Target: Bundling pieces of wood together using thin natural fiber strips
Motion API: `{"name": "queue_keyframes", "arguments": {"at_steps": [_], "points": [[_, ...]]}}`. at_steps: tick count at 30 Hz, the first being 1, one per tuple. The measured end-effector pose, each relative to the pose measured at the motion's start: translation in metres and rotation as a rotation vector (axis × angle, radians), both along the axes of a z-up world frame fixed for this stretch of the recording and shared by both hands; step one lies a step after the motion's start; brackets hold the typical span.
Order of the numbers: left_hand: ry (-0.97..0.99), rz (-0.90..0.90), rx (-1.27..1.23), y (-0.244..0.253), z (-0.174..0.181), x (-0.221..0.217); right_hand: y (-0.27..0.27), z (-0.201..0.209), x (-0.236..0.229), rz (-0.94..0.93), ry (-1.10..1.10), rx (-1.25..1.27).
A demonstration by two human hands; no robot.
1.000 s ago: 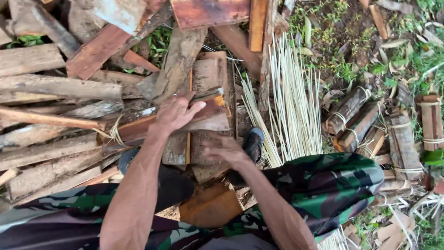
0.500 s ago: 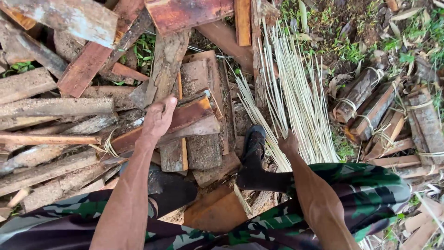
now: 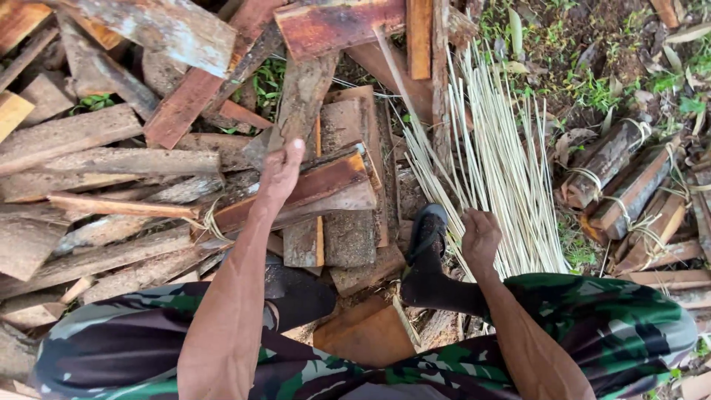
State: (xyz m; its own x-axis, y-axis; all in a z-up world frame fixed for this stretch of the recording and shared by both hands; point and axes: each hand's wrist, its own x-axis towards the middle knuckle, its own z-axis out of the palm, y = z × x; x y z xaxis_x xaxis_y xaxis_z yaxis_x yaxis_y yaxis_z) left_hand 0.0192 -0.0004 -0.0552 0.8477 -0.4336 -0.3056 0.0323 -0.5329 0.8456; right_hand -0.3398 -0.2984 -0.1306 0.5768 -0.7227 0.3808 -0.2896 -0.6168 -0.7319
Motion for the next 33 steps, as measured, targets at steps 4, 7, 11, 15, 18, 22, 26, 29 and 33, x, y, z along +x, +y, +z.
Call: {"name": "queue_keyframes", "arguments": {"at_steps": [4,7,11,15,18,22,26,29,33], "points": [[-0.077,-0.206,0.104,-0.006,0.002,0.01,0.037,0.048,0.06,0.208,0.008,0.025],[-0.171,-0.258,-0.11,-0.02,0.052,0.002,0.041,0.054,0.101,0.314,0.034,-0.051],[0.136,-0.335,-0.388,-0.035,0.038,0.019,0.039,0.072,0.148,0.45,0.084,0.02],[0.169,-0.107,-0.528,-0.047,-0.009,0.026,0.042,0.086,0.173,0.505,0.15,0.264],[0.214,-0.088,-0.531,-0.047,0.008,0.024,0.042,0.07,0.18,0.466,0.277,0.234],[0.363,-0.08,-0.502,-0.058,-0.004,0.033,0.065,0.08,0.185,0.376,0.346,0.344],[0.303,-0.118,-0.348,-0.063,-0.002,0.041,0.069,0.079,0.193,0.312,0.297,0.294],[0.203,-0.146,-0.05,-0.062,0.02,0.038,0.056,0.099,0.2,0.343,0.223,0.246],[0.115,-0.123,-0.092,-0.067,0.002,0.031,-0.016,0.086,0.181,0.416,0.247,0.48]]}}
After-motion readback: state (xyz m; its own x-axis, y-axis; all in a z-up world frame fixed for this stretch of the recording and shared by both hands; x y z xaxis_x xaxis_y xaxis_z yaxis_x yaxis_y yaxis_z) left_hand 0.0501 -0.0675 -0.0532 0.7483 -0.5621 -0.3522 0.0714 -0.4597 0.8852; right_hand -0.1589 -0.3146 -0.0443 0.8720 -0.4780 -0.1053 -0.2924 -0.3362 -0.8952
